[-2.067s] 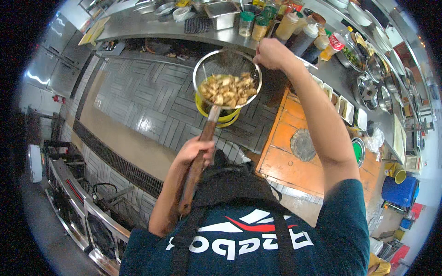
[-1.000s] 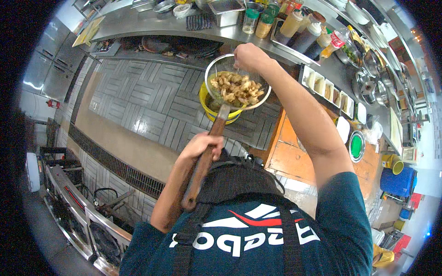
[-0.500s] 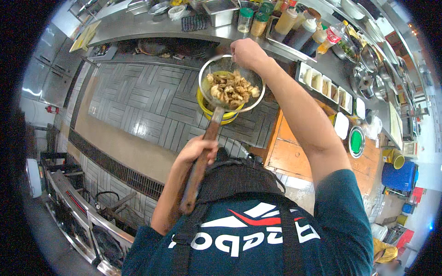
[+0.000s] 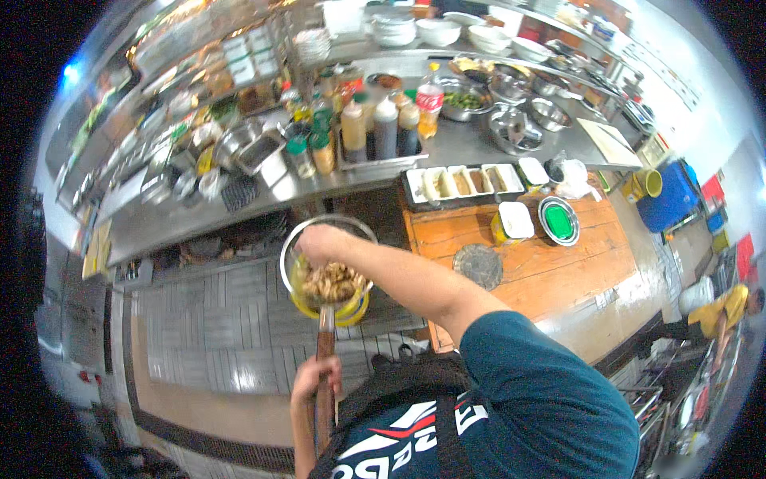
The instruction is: The person scoops fried food from a strainer into a plate, then places pieces into tortillas on a prep counter. They add condiments and hand the assembled tacos to a coworker, then scoop rice from a cooker into a small bowl.
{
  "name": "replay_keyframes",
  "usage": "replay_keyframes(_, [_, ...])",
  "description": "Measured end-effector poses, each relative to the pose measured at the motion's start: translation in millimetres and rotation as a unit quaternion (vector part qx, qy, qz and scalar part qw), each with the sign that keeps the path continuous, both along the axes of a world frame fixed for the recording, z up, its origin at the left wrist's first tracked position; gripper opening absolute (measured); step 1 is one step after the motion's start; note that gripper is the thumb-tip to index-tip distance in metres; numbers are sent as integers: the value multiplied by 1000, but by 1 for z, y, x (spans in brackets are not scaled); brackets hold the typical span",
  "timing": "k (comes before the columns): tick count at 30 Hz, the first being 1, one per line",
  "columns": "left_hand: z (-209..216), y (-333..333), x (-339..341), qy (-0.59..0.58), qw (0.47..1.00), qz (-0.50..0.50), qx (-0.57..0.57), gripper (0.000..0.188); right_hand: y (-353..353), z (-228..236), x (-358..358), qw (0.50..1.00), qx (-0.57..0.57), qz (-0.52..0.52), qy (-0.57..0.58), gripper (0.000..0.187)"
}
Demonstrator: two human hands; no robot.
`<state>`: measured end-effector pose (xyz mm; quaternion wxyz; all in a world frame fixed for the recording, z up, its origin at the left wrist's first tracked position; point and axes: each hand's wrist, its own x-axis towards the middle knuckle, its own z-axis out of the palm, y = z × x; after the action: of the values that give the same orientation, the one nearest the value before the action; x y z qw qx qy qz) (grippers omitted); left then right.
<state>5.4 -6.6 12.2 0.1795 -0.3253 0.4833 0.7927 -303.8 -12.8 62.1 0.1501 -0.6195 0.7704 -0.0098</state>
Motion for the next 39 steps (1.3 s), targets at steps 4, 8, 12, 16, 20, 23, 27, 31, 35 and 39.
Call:
replay_keyframes(4, [-28,1,0,26,990,105,92,17,51,-12,-11,968,-165,-161,-96,48])
replay_keyframes(8, [-47,-9,-12,31,996,57,60,16,167,-35,-26,933,-213,-189,-219,44])
replay_keyframes(12, [-39,-11,-10,55,993,49,89,19,327,-63,-26,844,-208,-389,-306,46])
replay_keyframes(16, [6,22,-12,25,997,57,38,20,465,-88,-7,704,-247,-518,-418,37])
replay_keyframes(20, [69,91,-39,13,998,58,10,22,569,-125,5,571,-274,-620,-462,28])
replay_keyframes(23, [104,165,-91,22,999,26,-32,26,642,-153,2,547,-295,-640,-452,37])
replay_keyframes(27, [126,297,-198,59,992,-103,-38,32,743,-158,12,532,-294,-630,-483,34])
replay_keyframes(31, [97,444,-322,124,951,-281,37,28,815,-112,34,498,-354,-546,-573,27])
replay_keyframes(35, [52,641,-424,188,887,-414,80,26,875,-44,36,422,-402,-523,-621,46])
replay_keyframes(39, [25,844,-454,205,839,-455,216,31,937,0,28,229,-573,-506,-603,48])
